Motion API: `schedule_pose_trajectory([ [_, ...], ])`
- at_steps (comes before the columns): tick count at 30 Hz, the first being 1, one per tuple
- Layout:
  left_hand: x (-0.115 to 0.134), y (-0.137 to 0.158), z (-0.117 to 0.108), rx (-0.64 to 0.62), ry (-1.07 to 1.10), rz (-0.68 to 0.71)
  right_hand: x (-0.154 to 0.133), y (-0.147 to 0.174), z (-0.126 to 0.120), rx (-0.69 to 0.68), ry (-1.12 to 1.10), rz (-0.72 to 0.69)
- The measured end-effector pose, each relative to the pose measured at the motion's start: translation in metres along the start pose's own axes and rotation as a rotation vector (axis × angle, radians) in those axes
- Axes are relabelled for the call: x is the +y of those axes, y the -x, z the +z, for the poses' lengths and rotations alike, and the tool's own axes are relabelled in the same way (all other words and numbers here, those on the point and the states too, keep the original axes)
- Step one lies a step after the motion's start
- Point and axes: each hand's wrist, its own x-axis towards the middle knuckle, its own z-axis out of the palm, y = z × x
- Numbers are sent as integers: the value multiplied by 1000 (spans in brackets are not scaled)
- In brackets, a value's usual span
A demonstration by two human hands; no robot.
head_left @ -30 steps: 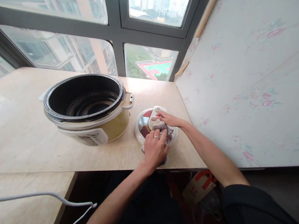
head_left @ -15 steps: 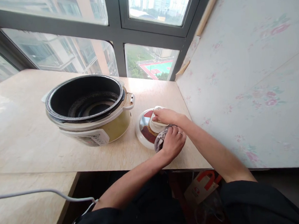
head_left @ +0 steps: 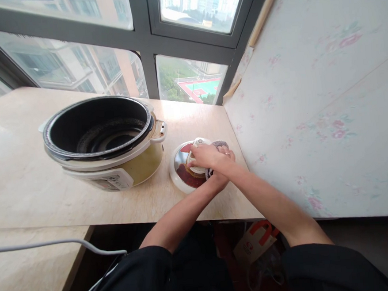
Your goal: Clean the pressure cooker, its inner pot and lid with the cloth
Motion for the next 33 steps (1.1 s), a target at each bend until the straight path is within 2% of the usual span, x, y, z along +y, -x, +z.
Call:
schedule_pose_trajectory([
  [5,-23,46,-4,45,-38,227,-9,-10,11,44,23,60],
  [8,-40,78,-12,100,-38,290,-4,-13,18,71,21,7],
  [11,-57,104,-22,233,-33,307,3,-14,22,109,57,-57],
  [15,-79,126,-33,322,-13,190,10,-17,24,136,61,-117],
  [18,-95,132,-42,308,-7,83,13,-20,23,120,37,-151],
  [22,-110,129,-54,266,-28,6,18,-23,22,102,-7,-164],
  [27,-122,124,-66,227,-60,-94,25,-28,32,123,-76,-179],
  [30,-128,123,-69,243,-61,-189,29,-29,45,206,-97,-185],
  [33,-134,123,-66,302,-58,-309,31,-23,60,376,-125,-218],
])
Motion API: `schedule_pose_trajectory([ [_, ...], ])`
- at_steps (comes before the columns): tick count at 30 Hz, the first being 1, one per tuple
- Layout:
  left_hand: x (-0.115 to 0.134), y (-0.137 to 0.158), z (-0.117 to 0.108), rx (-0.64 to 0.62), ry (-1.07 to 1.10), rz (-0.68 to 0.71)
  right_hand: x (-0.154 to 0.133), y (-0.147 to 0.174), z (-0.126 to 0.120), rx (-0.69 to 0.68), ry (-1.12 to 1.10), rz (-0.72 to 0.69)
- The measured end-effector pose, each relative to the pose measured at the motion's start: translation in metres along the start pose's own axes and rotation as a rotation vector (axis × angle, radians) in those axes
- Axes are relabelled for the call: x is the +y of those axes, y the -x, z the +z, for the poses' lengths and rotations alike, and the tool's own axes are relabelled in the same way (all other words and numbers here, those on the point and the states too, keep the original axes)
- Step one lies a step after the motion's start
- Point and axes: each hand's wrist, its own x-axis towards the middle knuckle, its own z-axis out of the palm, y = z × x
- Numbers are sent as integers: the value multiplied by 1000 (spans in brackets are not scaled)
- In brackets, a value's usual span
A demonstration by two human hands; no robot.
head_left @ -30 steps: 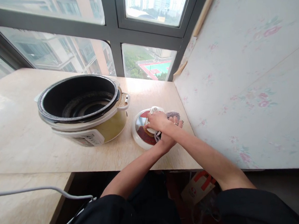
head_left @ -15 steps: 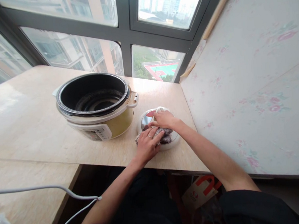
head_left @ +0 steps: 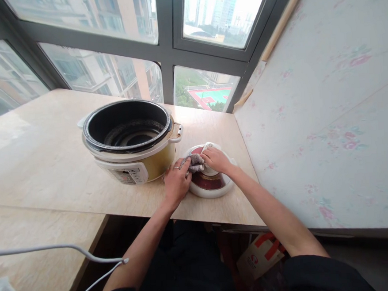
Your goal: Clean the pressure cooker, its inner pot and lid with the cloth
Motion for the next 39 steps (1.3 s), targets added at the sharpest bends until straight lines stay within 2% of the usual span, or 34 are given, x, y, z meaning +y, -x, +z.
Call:
schedule_pose_trajectory([
  [3,-5,-1,5,43,-7,-86,-3,15,10,180,21,16],
  [7,-4,-5,9,39,35,-93,-18,29,27,400,95,135],
  [10,0,-17,9,63,153,-123,-32,32,42,538,126,218],
  [13,5,-33,9,89,315,-96,-42,36,52,641,75,259],
  [17,15,-58,9,110,470,-14,-43,43,50,685,-117,232],
  [20,23,-80,9,83,467,108,-39,47,45,712,-239,191],
  [22,29,-96,8,2,409,219,-36,49,44,713,-284,174],
  [25,39,-120,8,-198,320,375,-33,51,46,703,-323,177],
  [28,49,-140,8,-405,253,427,-32,52,49,722,-358,156],
  [30,55,-152,9,-483,177,427,-32,52,50,756,-387,121],
  [34,64,-165,17,-426,30,414,-32,52,49,800,-425,81],
  [39,70,-170,32,-350,25,366,-33,52,48,786,-431,97],
])
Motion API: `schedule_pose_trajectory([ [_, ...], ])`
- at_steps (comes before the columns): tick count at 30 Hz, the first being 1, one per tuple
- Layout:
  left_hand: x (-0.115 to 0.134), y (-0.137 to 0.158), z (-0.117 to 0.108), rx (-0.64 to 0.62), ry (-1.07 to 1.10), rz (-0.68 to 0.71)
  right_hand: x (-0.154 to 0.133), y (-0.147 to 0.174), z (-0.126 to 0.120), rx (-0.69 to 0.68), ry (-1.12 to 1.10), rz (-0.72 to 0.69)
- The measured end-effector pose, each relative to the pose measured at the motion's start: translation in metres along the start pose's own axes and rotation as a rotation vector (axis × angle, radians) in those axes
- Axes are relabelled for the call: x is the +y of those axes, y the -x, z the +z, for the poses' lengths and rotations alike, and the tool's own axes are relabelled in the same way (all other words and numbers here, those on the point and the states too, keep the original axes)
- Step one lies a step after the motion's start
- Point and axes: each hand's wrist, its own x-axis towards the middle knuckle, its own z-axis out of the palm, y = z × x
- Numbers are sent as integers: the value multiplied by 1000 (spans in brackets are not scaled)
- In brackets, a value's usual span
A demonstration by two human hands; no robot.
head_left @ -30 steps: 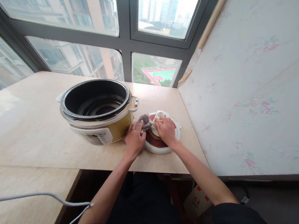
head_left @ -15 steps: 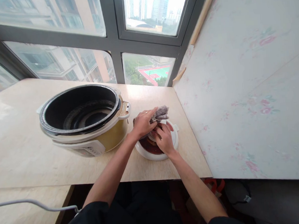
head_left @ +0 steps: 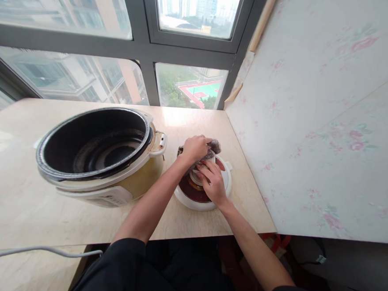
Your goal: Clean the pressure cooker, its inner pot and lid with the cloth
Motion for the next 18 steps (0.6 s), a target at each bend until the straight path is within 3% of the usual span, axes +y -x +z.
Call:
schedule_pose_trajectory([
  [9,-17,-10,8,60,32,-201,0,-1,-1,18,-9,6],
  [14,-28,2,13,68,80,-223,-1,-1,-1,17,-7,8],
  [18,-29,23,13,86,116,-305,-6,-2,0,-66,148,12],
])
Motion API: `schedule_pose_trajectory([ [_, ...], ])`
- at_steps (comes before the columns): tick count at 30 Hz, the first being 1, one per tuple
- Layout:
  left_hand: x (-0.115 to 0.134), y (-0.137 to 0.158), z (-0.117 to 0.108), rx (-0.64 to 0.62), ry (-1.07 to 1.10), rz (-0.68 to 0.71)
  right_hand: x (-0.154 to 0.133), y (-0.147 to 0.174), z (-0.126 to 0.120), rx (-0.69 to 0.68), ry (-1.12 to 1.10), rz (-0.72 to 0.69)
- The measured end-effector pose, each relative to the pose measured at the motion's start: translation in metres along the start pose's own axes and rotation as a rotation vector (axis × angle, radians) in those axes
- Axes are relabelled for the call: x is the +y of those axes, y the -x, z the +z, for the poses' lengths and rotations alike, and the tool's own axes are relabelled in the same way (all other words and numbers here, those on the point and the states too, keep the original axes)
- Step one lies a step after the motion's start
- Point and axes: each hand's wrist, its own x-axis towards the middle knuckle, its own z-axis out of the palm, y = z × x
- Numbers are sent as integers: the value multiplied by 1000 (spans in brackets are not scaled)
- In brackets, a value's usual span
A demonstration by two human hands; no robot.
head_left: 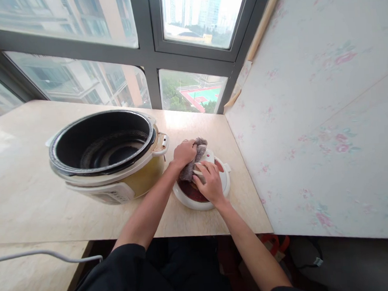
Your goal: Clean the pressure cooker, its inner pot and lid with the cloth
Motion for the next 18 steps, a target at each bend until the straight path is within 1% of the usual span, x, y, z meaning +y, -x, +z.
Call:
schedule_pose_trajectory([
  [2,-4,15,-1,30,25,-34,-2,0,1,-44,80,12],
  [4,-8,35,-1,85,71,-34,-3,1,3,-69,129,31],
  [7,-16,67,3,210,194,-31,-1,2,5,-88,165,45],
  [10,-23,99,9,334,369,-114,3,2,3,-113,165,24],
  [12,-27,118,13,364,467,-170,6,2,1,-134,161,-4],
  [14,-29,135,15,364,533,-200,8,3,-1,-149,167,-23],
  [18,-27,161,21,394,590,-252,10,1,-4,-182,212,-6],
])
